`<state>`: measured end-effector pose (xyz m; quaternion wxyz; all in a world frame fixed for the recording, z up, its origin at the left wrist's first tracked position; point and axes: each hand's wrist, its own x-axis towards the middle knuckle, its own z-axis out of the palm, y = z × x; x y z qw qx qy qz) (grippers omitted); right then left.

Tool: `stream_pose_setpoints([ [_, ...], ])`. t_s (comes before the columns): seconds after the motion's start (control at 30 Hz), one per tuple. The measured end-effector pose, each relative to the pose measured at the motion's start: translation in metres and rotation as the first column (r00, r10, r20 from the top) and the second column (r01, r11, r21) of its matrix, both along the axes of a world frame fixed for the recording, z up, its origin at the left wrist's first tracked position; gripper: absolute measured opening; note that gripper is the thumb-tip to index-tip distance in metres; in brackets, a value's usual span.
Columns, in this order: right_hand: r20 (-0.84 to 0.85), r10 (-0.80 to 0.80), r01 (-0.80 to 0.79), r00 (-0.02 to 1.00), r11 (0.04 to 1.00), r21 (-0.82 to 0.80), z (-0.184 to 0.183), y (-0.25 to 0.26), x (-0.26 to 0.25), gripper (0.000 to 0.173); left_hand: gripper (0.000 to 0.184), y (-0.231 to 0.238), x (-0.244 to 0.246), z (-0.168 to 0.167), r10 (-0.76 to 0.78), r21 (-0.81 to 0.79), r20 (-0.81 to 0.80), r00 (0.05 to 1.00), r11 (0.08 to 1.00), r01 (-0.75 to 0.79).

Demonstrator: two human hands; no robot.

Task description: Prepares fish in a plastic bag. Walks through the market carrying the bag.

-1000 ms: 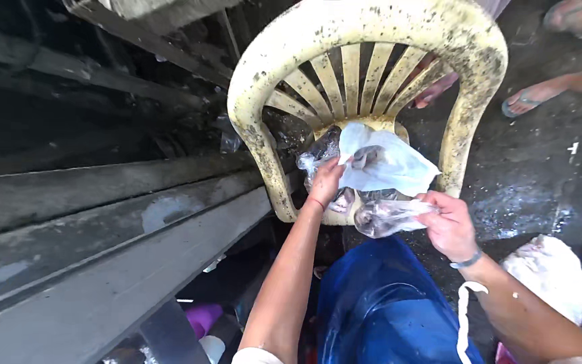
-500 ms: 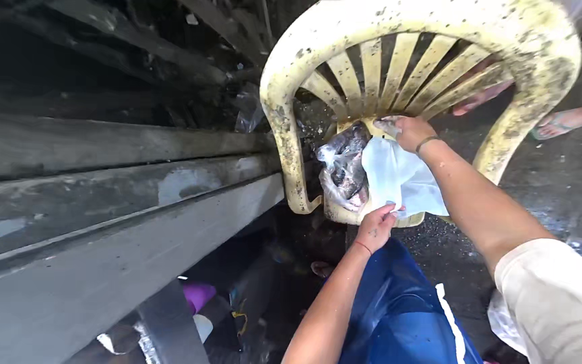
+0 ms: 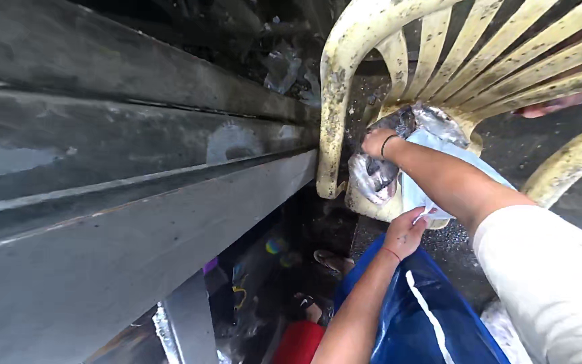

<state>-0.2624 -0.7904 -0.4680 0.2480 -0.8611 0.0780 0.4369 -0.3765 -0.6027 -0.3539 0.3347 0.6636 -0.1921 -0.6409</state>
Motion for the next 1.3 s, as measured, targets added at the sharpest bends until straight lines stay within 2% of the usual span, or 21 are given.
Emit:
stream_pose_setpoints([
  [0.1,0.079,-0.028,0.023,0.996,0.998,0.057,0.028,-0.018,-0.009,0.022,0.034,-0.002,0.0,-0.006,0.003,-0.022,-0.011,1.0,1.0,-0.003],
  [0.2,0.249,-0.207,0.173,0.946,0.973,0.153,0.073,-0.047,-0.031,0.015,0.031,-0.008,0.0,-0.007,-0.016,-0.005,-0.004,1.0,1.0,0.016],
  [0.27,0.376,-0.342,0.247,0.861,0.928,0.278,0.113,-0.06,-0.044,0.005,0.03,-0.014,0.001,-0.009,-0.038,-0.011,0.013,0.999,0.999,0.038],
  [0.33,0.434,-0.456,0.282,0.777,0.868,0.408,0.165,-0.064,-0.054,0.011,0.03,-0.02,0.003,-0.009,-0.058,-0.041,0.007,0.998,0.997,0.058],
  [0.43,0.43,-0.598,0.327,0.676,0.767,0.552,0.232,-0.062,-0.068,0.017,0.034,-0.025,0.01,-0.003,-0.052,-0.024,-0.005,0.999,0.998,0.052],
  [0.5,0.439,-0.681,0.341,0.586,0.699,0.628,0.26,-0.059,-0.083,0.017,0.042,-0.023,0.02,-0.003,-0.012,-0.011,-0.008,1.0,1.0,0.012],
  [0.6,0.441,-0.769,0.368,0.462,0.619,0.694,0.282,-0.058,-0.109,0.014,0.044,-0.034,0.041,-0.01,0.176,0.001,-0.113,0.978,0.984,-0.177],
  [0.67,0.446,-0.807,0.368,0.386,0.578,0.728,0.284,-0.059,-0.127,0.013,0.035,-0.049,0.058,-0.024,0.291,0.013,-0.182,0.939,0.956,-0.294],
  [0.7,0.449,-0.821,0.366,0.353,0.563,0.741,0.281,-0.058,-0.135,0.014,0.037,-0.054,0.068,-0.029,0.305,0.018,-0.203,0.931,0.951,-0.308],
  [0.8,0.441,-0.851,0.388,0.286,0.523,0.759,0.263,-0.051,-0.157,0.021,0.049,-0.069,0.097,-0.032,0.243,0.01,-0.261,0.934,0.969,-0.249],
  [0.87,0.408,-0.88,0.412,0.245,0.475,0.778,0.237,-0.046,-0.172,0.024,0.045,-0.077,0.115,-0.03,0.193,0.015,-0.278,0.941,0.98,-0.197],
  [0.93,0.374,-0.906,0.433,0.198,0.423,0.796,0.202,-0.04,-0.189,0.022,0.055,-0.08,0.133,-0.029,0.155,-0.005,-0.3,0.941,0.986,-0.164],
  [0.97,0.376,-0.906,0.439,0.197,0.424,0.792,0.183,-0.036,-0.199,0.021,0.066,-0.08,0.142,-0.029,0.135,-0.018,-0.314,0.94,0.989,-0.148],
  [1.03,0.403,-0.877,0.471,0.264,0.481,0.739,0.14,-0.027,-0.221,0.016,0.077,-0.079,0.153,-0.035,0.112,-0.033,-0.334,0.936,0.991,-0.13],
  [1.13,0.401,-0.804,0.619,0.439,0.594,0.513,0.083,-0.012,-0.249,0.009,0.084,-0.085,0.153,-0.041,0.1,-0.026,-0.32,0.942,0.993,-0.115],
  [1.17,0.407,-0.79,0.66,0.459,0.61,0.438,0.071,-0.008,-0.255,0.007,0.086,-0.089,0.147,-0.04,0.079,-0.01,-0.281,0.956,0.996,-0.085],
  [1.23,0.407,-0.811,0.752,0.42,0.562,0.345,0.072,-0.004,-0.257,0.008,0.087,-0.1,0.133,-0.032,-0.006,0.038,-0.162,0.987,0.999,0.012],
  [1.3,0.406,-0.86,0.816,0.308,0.459,0.351,0.098,-0.001,-0.255,0.011,0.086,-0.106,0.122,-0.024,-0.095,0.057,-0.073,0.993,0.993,0.099],
])
